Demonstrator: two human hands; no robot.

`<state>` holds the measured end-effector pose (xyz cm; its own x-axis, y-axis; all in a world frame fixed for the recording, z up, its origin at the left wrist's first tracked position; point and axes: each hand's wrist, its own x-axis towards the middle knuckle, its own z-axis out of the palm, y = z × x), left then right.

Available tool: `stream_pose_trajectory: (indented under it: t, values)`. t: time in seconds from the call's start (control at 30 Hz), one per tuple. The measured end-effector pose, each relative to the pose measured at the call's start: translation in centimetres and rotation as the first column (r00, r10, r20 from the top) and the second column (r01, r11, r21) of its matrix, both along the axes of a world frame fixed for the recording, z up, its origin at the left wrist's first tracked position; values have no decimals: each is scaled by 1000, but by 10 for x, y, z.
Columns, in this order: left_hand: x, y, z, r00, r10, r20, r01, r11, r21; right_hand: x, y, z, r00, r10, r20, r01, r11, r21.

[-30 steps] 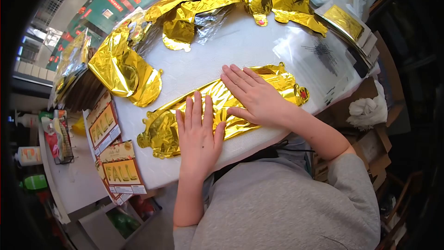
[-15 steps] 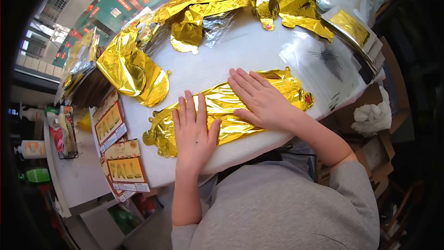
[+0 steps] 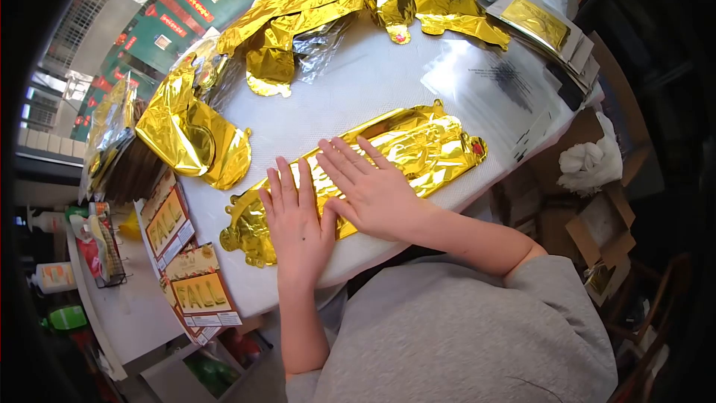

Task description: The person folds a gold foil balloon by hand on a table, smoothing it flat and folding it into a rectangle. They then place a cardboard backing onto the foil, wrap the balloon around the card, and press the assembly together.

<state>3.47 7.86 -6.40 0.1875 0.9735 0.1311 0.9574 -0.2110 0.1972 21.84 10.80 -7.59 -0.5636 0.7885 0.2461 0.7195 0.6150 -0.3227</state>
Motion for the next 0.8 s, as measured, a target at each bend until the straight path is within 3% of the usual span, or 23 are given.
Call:
stream_pose_trajectory:
  t: [0.07,0.3,0.57,0.67,0.7,0.77,0.8]
  values:
    - [0,0,0,1000,1,3,-1,1000,4,19,1,-3,996,-75,43,72,995,73]
    - [3,-7,-3,1000,17,7,-17,1000,23,63,0,8,978,-163,131,159,986,40]
    - [1,-27,6,990,137,-25,-138,988,-72,60,15,22,989,83,-120,-76,995,64]
    - [3,-30,9,984,169,-53,-174,979,-102,81,6,45,957,-130,-258,165,979,119]
    - [5,-31,10,984,176,-34,-178,978,-106,91,1,45,958,-128,-257,162,980,115]
    - [6,-31,11,983,185,-12,-185,977,-109,111,-10,43,916,-344,-206,366,927,80]
    - [6,-32,11,983,186,-10,-186,977,-107,116,-14,40,918,-341,-204,363,928,80]
